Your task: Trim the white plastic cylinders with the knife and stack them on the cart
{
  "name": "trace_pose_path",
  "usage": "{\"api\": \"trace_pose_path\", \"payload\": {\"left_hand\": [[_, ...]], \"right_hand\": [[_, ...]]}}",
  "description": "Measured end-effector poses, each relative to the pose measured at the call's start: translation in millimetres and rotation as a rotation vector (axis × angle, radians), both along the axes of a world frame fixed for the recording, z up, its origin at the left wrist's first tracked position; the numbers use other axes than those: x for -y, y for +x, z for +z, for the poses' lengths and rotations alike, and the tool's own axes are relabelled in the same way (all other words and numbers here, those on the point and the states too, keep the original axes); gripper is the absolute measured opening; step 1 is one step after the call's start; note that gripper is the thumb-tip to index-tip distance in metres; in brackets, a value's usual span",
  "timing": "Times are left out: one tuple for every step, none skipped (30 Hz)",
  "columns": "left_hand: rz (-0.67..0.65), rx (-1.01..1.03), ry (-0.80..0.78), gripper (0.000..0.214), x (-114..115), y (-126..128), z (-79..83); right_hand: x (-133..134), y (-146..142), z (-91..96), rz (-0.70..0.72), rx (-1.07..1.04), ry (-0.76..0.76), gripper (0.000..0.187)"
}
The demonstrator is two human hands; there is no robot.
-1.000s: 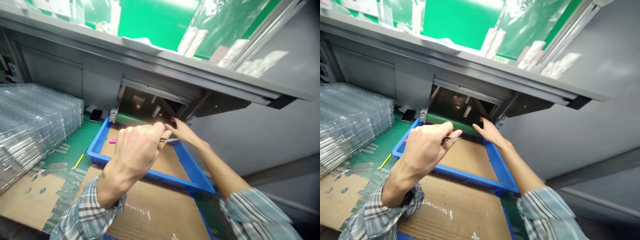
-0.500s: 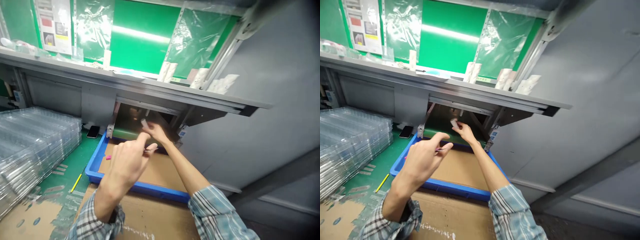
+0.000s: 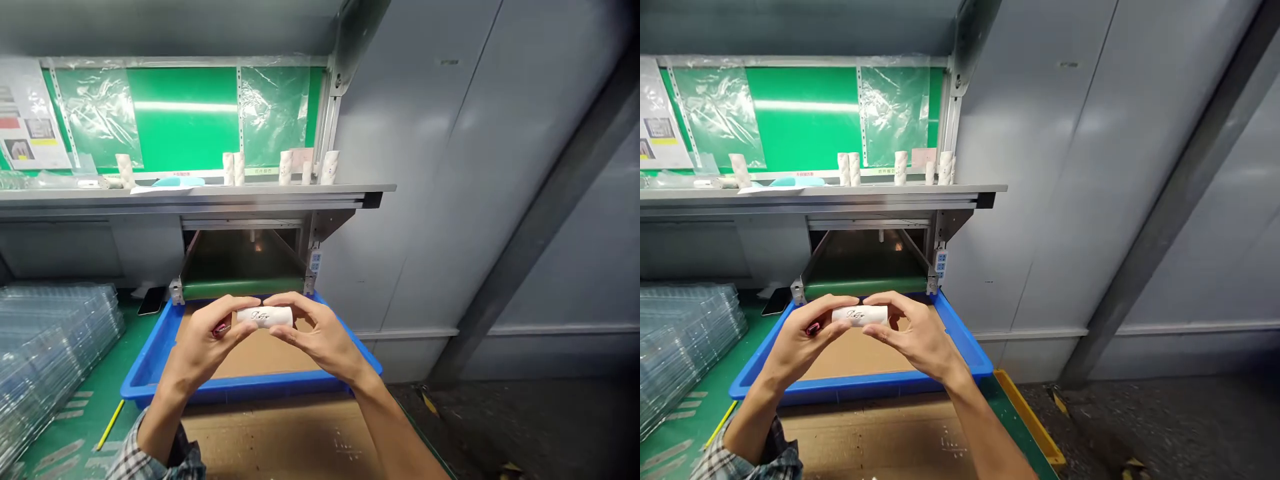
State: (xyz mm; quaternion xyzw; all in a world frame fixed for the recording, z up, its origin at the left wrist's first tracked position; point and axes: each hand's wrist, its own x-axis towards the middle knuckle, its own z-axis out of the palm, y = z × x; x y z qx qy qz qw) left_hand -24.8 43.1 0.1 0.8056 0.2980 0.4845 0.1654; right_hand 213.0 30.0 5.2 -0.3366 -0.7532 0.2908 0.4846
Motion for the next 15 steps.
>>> {"api": "trace_pose_path", "payload": {"left_hand": [[0.019,0.001,0.006,0.031,1,2,-0.9],[0.030,-0.007,0.000,0.033,2,3,-1.7],[0.032,-0.019,-0.016,0.034,3,4,-2.4],[0.030,-0.030,-0.035,0.036,4,5,-2.8],[0.028,-0.040,-0.050,0.037,5,5,-2.8],[0.028,-0.048,-0.059,0.037,5,6,-2.5],[0.031,-0.051,-0.059,0.036,6,7,-1.9],[0.036,-0.050,-0.054,0.035,7,7,-0.9],[0.041,-0.047,-0.048,0.035,8,8,0.1],[0.044,-0.045,-0.046,0.035,9,9,1.3],[0.043,-0.045,-0.049,0.034,10,10,2.4],[0.041,-0.046,-0.057,0.034,11,10,3.5],[0.038,-0.047,-0.067,0.034,12,11,4.3],[0.031,-0.047,-0.075,0.034,13,12,5.1],[0.022,-0.044,-0.081,0.033,14,12,5.6]], "right_hand": [[0,2,0.2,0.019,-0.027,-0.041,0.038],[0,3,0.4,0.032,-0.042,-0.069,0.037],[1,4,0.6,0.038,-0.048,-0.080,0.037],[1,5,0.9,0.037,-0.050,-0.078,0.038],[2,7,1.2,0.030,-0.050,-0.069,0.038],[2,8,1.5,0.023,-0.046,-0.058,0.038],[3,9,1.9,0.024,-0.045,-0.052,0.039],[4,11,2.3,0.034,-0.046,-0.054,0.038],[5,13,2.6,0.051,-0.049,-0.062,0.038],[5,14,2.9,0.069,-0.051,-0.071,0.037],[6,16,3.2,0.084,-0.051,-0.076,0.036],[6,17,3.4,0.094,-0.052,-0.076,0.035],[6,18,3.6,0.096,-0.052,-0.068,0.035],[6,18,3.8,0.093,-0.053,-0.053,0.035],[6,19,3.8,0.089,-0.053,-0.034,0.035]]}}
